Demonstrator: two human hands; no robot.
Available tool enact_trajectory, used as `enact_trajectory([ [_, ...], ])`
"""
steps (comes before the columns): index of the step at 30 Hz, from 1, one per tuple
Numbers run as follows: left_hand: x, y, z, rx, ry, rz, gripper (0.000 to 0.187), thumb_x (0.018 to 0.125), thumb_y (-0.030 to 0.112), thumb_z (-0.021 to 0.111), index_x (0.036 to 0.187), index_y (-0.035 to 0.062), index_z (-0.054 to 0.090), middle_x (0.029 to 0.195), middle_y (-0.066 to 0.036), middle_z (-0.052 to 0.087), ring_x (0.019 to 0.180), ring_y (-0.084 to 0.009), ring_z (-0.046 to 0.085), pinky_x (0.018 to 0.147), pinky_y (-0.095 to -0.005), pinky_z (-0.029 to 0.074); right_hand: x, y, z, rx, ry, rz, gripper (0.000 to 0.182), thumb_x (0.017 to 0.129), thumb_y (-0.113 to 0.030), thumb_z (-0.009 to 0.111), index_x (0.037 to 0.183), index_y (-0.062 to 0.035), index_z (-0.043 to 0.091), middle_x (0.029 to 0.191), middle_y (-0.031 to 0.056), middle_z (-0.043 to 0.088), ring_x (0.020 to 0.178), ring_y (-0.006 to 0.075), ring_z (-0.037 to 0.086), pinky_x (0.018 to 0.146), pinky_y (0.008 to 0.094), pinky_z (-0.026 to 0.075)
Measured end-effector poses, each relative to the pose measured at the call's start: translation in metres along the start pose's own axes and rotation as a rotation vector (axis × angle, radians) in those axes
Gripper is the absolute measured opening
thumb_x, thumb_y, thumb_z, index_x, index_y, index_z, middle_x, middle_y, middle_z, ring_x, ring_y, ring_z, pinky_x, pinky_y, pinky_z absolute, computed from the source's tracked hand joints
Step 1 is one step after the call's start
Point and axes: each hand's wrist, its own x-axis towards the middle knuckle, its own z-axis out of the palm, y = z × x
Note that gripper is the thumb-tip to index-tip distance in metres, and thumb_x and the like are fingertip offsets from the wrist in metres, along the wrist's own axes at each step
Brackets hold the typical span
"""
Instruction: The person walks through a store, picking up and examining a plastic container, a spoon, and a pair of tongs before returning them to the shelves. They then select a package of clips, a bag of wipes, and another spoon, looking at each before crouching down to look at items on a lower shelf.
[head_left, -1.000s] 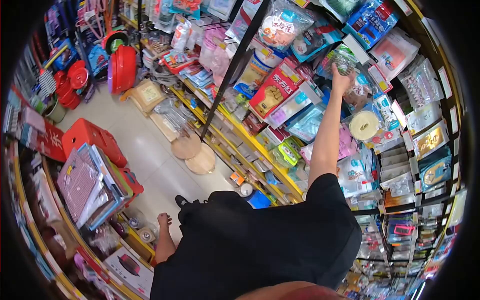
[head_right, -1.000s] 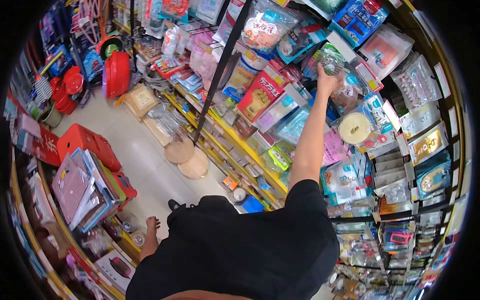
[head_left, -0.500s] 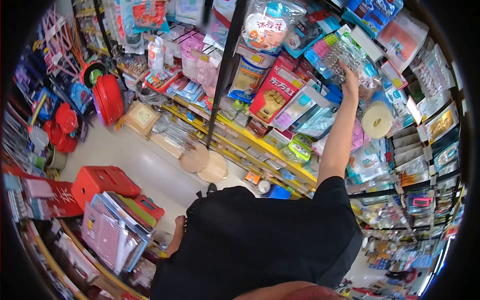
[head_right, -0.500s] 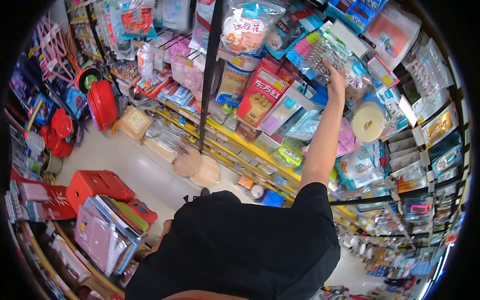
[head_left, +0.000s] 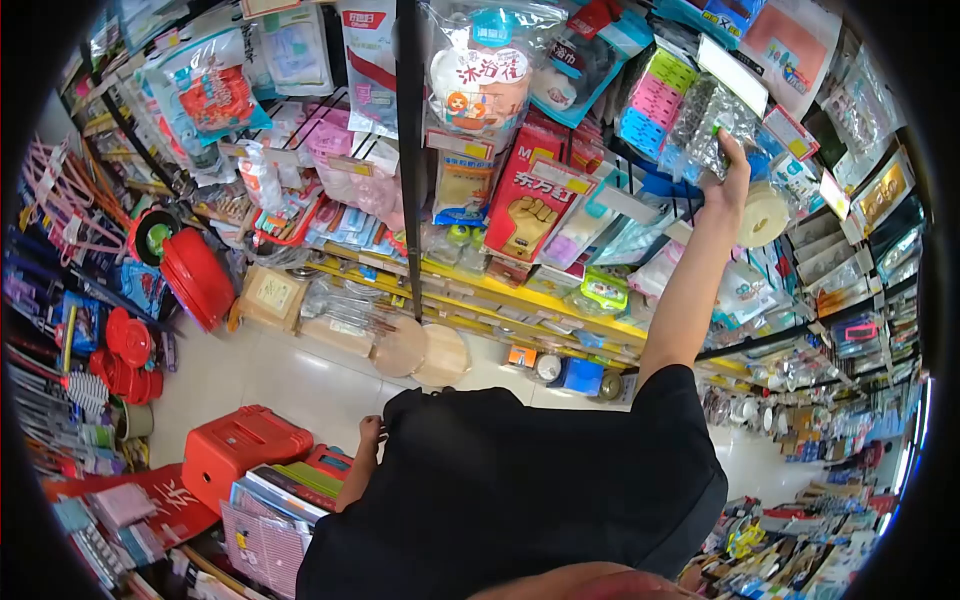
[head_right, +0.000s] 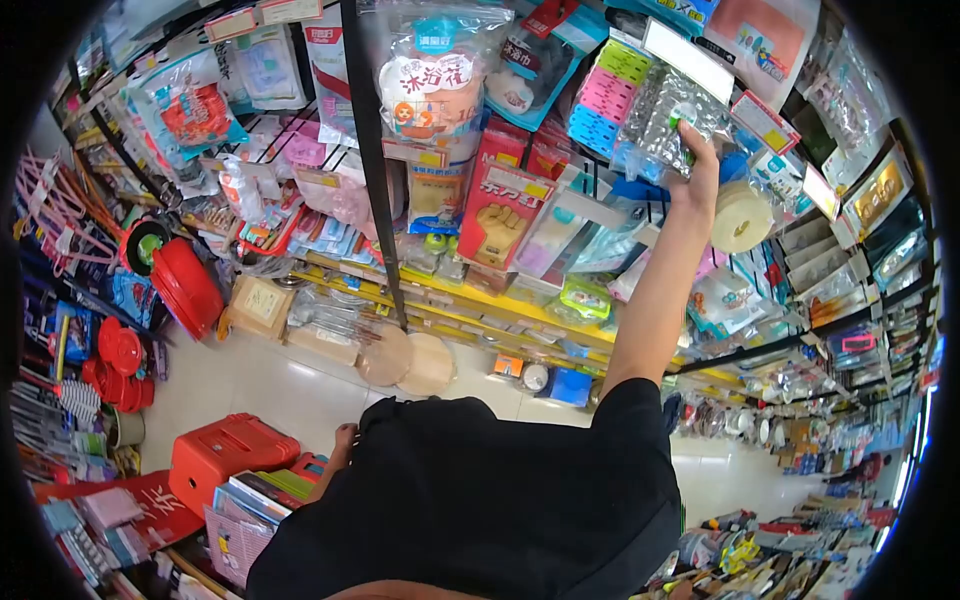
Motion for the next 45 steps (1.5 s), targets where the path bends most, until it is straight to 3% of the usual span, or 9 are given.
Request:
enact_trajectory([
  [7, 0.037, 0.009, -0.060, 0.252, -0.050, -0.068, 0.021, 0.076, 0.016, 0.047, 0.093, 0.0044, 0.052, 0.073, -0.010, 0.055, 0.059, -0.0233, 0.058, 0.047, -0.0358, 0.045, -0.019, 0.028, -0.025, -0.247, -0.082, 0.022, 0.043, 0.066, -0.003, 0.062, 0.107, -0.0001, 0.048, 0.093, 0.0085, 0.058, 0.081, 0.0206, 0.058, 0.074, 0.0335, 0.048],
  [12, 0.053, 0.005, -0.117, 0.086, -0.009, -0.153, 0.025, 0.079, 0.019, 0.045, 0.100, 0.0065, 0.048, 0.081, -0.010, 0.057, 0.062, -0.0237, 0.058, 0.052, -0.0380, 0.046, -0.029, 0.044, -0.070, 0.125, 0.048, -0.075, 0.035, 0.065, -0.005, 0.059, 0.099, 0.0022, 0.052, 0.087, 0.0125, 0.059, 0.080, 0.0254, 0.058, 0.072, 0.0375, 0.048],
  [21, 0.091, -0.007, -0.125, 0.269, -0.142, -0.207, 0.020, 0.078, 0.016, 0.042, 0.093, 0.0042, 0.049, 0.077, -0.011, 0.056, 0.058, -0.0239, 0.057, 0.050, -0.0394, 0.045, -0.054, 0.020, -0.005, -0.104, 0.092, -0.089, 0.042, 0.063, -0.004, 0.061, 0.103, 0.0027, 0.050, 0.090, 0.0142, 0.059, 0.083, 0.0284, 0.058, 0.079, 0.0423, 0.046],
  [26, 0.098, 0.005, -0.100, 0.348, -0.258, -0.187, 0.020, 0.079, 0.018, 0.043, 0.092, 0.0056, 0.051, 0.075, -0.009, 0.056, 0.059, -0.0199, 0.057, 0.046, -0.0335, 0.043, -0.106, 0.019, 0.001, -0.143, 0.030, -0.051, 0.035, 0.062, -0.011, 0.059, 0.095, 0.0001, 0.055, 0.090, 0.0124, 0.061, 0.084, 0.0288, 0.058, 0.078, 0.0429, 0.047],
  [29, 0.113, 0.018, -0.087, 0.517, -0.381, -0.115, 0.019, 0.079, 0.020, 0.044, 0.092, 0.0080, 0.052, 0.073, -0.006, 0.056, 0.056, -0.0173, 0.055, 0.045, -0.0304, 0.042, -0.185, 0.042, -0.005, -0.261, 0.434, 0.058, 0.019, 0.061, -0.008, 0.062, 0.078, -0.0019, 0.056, 0.076, 0.0081, 0.060, 0.071, 0.0227, 0.058, 0.068, 0.0379, 0.050],
  [32, 0.088, 0.072, -0.047, 0.449, -0.704, 0.028, 0.021, 0.082, 0.027, 0.052, 0.093, 0.0093, 0.051, 0.075, -0.003, 0.055, 0.063, -0.0124, 0.055, 0.050, -0.0254, 0.041, -0.298, 0.109, -0.010, -0.257, 0.438, 0.309, 0.009, 0.059, -0.005, 0.057, 0.068, -0.0057, 0.057, 0.073, 0.0068, 0.058, 0.070, 0.0186, 0.056, 0.066, 0.0343, 0.049],
  [35, -0.019, 0.158, 0.020, 0.191, -1.049, 0.034, 0.040, 0.087, 0.035, 0.047, 0.114, 0.0060, 0.042, 0.109, -0.011, 0.052, 0.098, -0.0213, 0.054, 0.075, -0.0326, 0.045, -0.407, 0.199, -0.045, -0.115, 0.354, 0.636, 0.045, 0.066, 0.001, 0.058, 0.109, -0.0003, 0.046, 0.095, 0.0091, 0.059, 0.082, 0.0203, 0.059, 0.073, 0.0326, 0.050],
  [38, -0.095, 0.184, 0.074, 0.123, -1.390, 0.079, 0.050, 0.088, 0.036, 0.044, 0.125, 0.0057, 0.029, 0.118, -0.014, 0.044, 0.105, -0.0212, 0.048, 0.082, -0.0360, 0.042, -0.472, 0.214, -0.008, 0.120, 0.448, 0.778, 0.047, 0.069, 0.000, 0.059, 0.113, 0.0022, 0.044, 0.104, 0.0127, 0.056, 0.090, 0.0226, 0.058, 0.081, 0.0338, 0.048],
  [45, -0.152, 0.141, 0.158, 0.491, -1.316, 0.288, 0.052, 0.078, 0.002, 0.056, 0.123, 0.0005, 0.030, 0.109, -0.016, 0.051, 0.096, -0.0198, 0.053, 0.081, -0.0290, 0.042, -0.555, 0.181, -0.054, 0.262, 0.638, 0.601, 0.045, 0.073, -0.005, 0.061, 0.114, 0.0002, 0.044, 0.108, 0.0120, 0.054, 0.096, 0.0211, 0.055, 0.085, 0.0341, 0.045],
])
